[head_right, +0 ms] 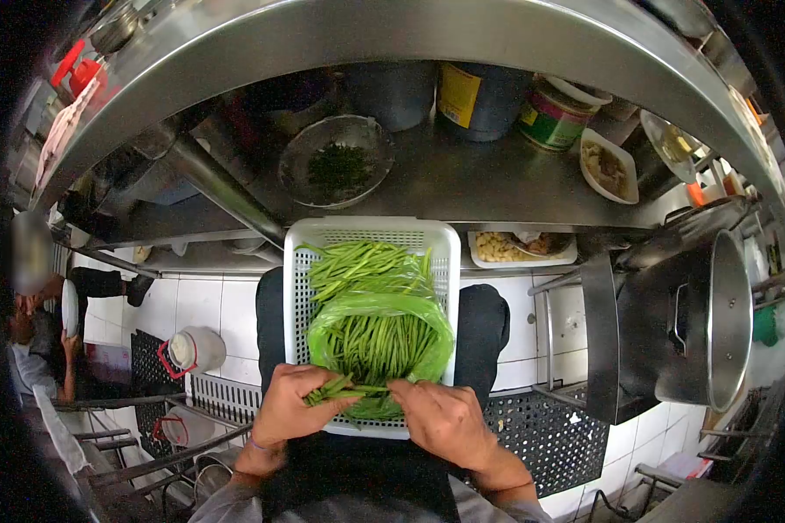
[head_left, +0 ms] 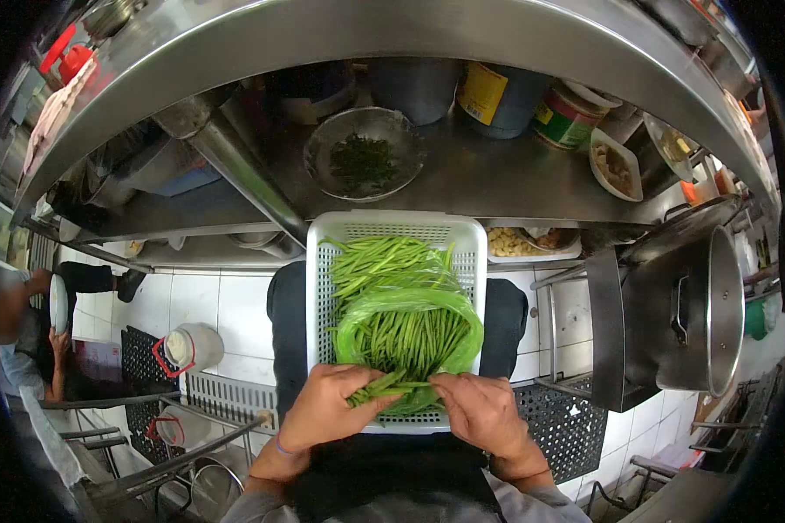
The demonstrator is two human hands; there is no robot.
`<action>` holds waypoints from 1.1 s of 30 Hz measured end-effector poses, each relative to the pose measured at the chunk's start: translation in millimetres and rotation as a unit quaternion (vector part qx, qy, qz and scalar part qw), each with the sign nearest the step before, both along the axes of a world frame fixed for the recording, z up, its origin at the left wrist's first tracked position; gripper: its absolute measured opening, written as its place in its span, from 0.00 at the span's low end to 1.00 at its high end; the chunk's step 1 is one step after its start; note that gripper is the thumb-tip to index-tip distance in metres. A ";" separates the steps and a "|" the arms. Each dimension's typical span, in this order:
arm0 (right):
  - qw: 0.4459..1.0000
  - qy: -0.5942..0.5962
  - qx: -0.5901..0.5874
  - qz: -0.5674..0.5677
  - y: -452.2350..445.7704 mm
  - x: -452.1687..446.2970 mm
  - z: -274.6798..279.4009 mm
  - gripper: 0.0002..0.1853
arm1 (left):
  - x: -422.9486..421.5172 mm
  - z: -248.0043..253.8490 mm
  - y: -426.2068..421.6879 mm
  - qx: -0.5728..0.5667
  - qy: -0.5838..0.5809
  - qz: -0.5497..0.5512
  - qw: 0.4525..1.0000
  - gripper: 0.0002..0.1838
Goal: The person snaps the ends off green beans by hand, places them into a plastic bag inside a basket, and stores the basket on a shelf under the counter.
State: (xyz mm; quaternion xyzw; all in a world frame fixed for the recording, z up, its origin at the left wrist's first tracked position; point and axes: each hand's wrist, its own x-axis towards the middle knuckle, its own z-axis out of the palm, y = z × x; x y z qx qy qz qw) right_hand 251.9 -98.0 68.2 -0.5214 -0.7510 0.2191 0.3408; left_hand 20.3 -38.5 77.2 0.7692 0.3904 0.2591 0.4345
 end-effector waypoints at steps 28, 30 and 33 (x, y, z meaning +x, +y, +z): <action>0.852 0.361 -0.376 0.052 -19.0 -48.2 -25.5 0.10 | 0.9 -5.1 -21.9 -0.173 -0.296 0.221 0.913 0.16; 0.863 0.356 -0.359 0.029 -19.2 -51.5 -26.1 0.09 | 1.7 -6.3 -23.2 -0.145 -0.281 0.234 0.919 0.14; 0.892 0.325 -0.313 -0.026 -19.9 -53.9 -34.2 0.07 | 0.7 -6.4 -29.4 -0.121 -0.235 0.220 0.939 0.12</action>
